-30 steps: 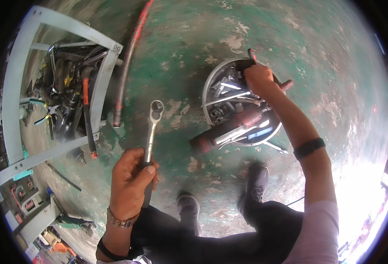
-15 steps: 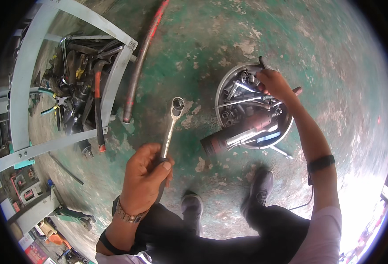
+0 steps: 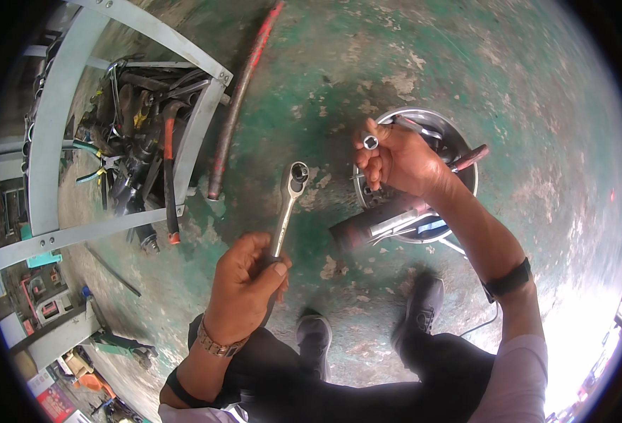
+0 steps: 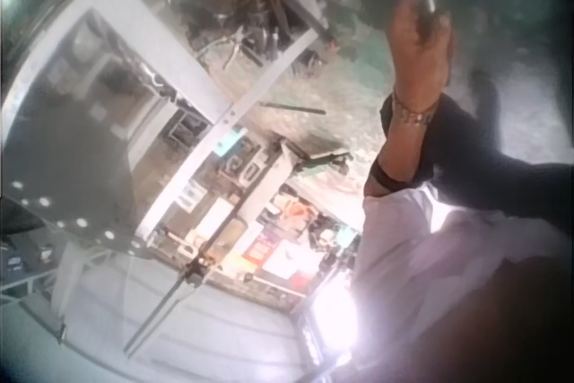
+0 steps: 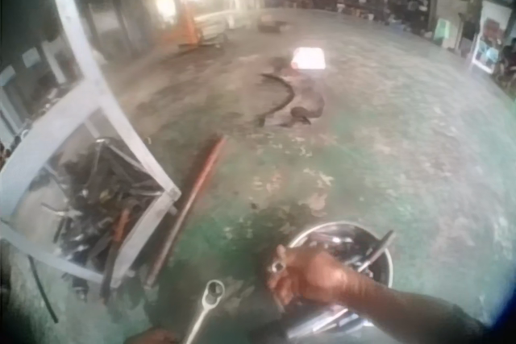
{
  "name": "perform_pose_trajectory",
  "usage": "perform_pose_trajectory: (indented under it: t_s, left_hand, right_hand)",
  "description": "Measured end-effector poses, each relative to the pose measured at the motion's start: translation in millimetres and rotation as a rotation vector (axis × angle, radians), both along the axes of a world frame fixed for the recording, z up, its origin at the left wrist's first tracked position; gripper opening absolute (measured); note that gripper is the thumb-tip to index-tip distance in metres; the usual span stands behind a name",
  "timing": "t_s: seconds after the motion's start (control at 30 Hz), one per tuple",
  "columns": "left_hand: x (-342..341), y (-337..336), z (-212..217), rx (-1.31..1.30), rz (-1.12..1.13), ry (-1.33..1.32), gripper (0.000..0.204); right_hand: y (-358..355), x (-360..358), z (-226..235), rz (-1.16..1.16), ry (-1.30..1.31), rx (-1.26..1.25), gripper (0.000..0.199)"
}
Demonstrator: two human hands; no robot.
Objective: The person walks to a metal bowl filled with tools, picks up a ratchet, and selects a socket from the bowl. They attach the socket to the ratchet and walk back toward the engine part in the tray.
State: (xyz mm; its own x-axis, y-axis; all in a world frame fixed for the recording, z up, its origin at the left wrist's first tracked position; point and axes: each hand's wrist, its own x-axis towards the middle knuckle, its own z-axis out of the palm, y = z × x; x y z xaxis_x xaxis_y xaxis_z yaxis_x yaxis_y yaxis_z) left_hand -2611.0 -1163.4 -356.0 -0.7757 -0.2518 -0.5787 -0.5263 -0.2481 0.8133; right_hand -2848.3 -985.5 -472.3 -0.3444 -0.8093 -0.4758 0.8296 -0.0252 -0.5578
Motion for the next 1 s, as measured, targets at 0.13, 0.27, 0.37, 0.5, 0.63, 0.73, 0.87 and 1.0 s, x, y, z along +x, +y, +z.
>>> perform_pose_trajectory:
  t_s: [0.13, 0.27, 0.37, 0.5, 0.63, 0.73, 0.87, 1.0]
  left_hand:
    - [3, 2, 3, 0.010, 0.013, 0.006, 0.029]
    - [3, 3, 6, -0.005, 0.005, 0.012, 0.029]
    - [5, 4, 8, -0.008, 0.003, 0.039, 0.028]
    - [6, 6, 11, -0.016, 0.012, 0.035, 0.028]
    - [6, 6, 13, -0.032, 0.002, 0.033, 0.023]
    - [6, 7, 14, -0.041, -0.005, 0.034, 0.021]
    - [4, 9, 12, -0.054, -0.004, 0.037, 0.022]
    - [5, 10, 12, -0.063, -0.014, 0.031, 0.026]
  right_hand:
    - [-1, 7, 4, 0.027, -0.010, -0.022, 0.040]
    - [0, 10, 12, 0.065, -0.031, -0.080, 0.035]
    - [-2, 15, 19, 0.072, 0.003, -0.037, 0.037]
    - [-7, 20, 28, 0.112, 0.131, -0.002, 0.037]
    - [-7, 27, 38, 0.165, 0.500, 0.029, 0.029]
    - [-6, 35, 39, 0.146, 0.768, 0.009, 0.030]
    - [-11, 41, 35, 0.115, 1.068, 0.038, 0.035]
    - [-10, 42, 35, 0.086, 1.151, 0.038, 0.034]
